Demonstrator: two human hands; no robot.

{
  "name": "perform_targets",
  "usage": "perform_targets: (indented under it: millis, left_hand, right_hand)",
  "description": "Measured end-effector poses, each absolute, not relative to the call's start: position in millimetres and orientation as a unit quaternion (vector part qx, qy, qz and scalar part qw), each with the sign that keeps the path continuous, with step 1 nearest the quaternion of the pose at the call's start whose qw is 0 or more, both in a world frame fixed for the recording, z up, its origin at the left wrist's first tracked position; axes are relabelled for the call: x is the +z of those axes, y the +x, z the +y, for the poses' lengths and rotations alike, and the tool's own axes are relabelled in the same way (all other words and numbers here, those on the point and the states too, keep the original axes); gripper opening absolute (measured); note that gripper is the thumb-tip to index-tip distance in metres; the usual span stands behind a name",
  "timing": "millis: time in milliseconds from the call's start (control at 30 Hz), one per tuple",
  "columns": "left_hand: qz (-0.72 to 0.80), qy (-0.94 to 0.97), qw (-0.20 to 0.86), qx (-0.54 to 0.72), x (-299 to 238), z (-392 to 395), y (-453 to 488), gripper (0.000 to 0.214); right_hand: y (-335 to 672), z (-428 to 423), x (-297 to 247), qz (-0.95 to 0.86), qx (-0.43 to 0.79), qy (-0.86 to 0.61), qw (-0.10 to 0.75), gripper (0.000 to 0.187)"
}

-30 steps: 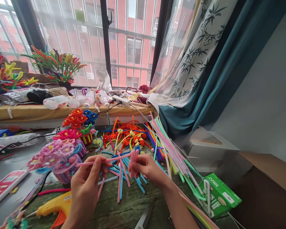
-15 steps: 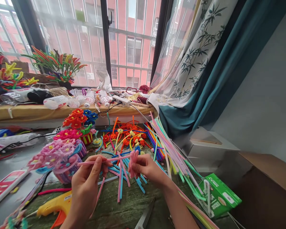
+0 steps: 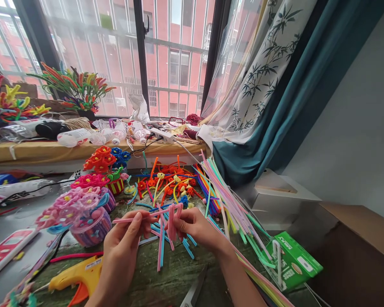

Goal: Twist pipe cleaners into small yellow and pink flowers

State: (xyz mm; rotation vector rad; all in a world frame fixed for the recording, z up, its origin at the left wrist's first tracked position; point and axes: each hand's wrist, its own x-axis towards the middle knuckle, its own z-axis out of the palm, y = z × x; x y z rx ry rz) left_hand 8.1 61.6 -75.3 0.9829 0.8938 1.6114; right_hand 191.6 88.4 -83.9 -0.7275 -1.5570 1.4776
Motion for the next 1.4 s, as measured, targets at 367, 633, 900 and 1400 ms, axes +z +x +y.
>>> perform_targets:
  millis: [367, 633, 900, 1400]
  left_hand:
    - [0.401, 0.518, 0.404, 0.639, -79.4, 60.9, 1.8, 0.019]
    - [0.408, 0.538, 0.384, 0.630, -80.8, 62.2, 2.2, 0.017]
    - [0.435, 0.527, 0.366, 0.632, -72.5, 59.1, 5.0, 0.019]
    - [0.444, 0.556, 0.341, 0.614, -72.4, 58.4, 6.3, 0.018]
  right_hand:
    - [188.5, 91.8, -90.2, -0.658, 0.459, -0.411, 0.433, 0.040]
    - [186.8, 90.0, -88.1, -0.685, 0.420, -0.416, 0.427, 0.035]
    - [188.2, 90.2, -87.1, -0.698, 0.411, -0.404, 0.425, 0.049]
    - [187.0, 87.2, -87.6, -0.716, 0.370, -0.421, 0.415, 0.041]
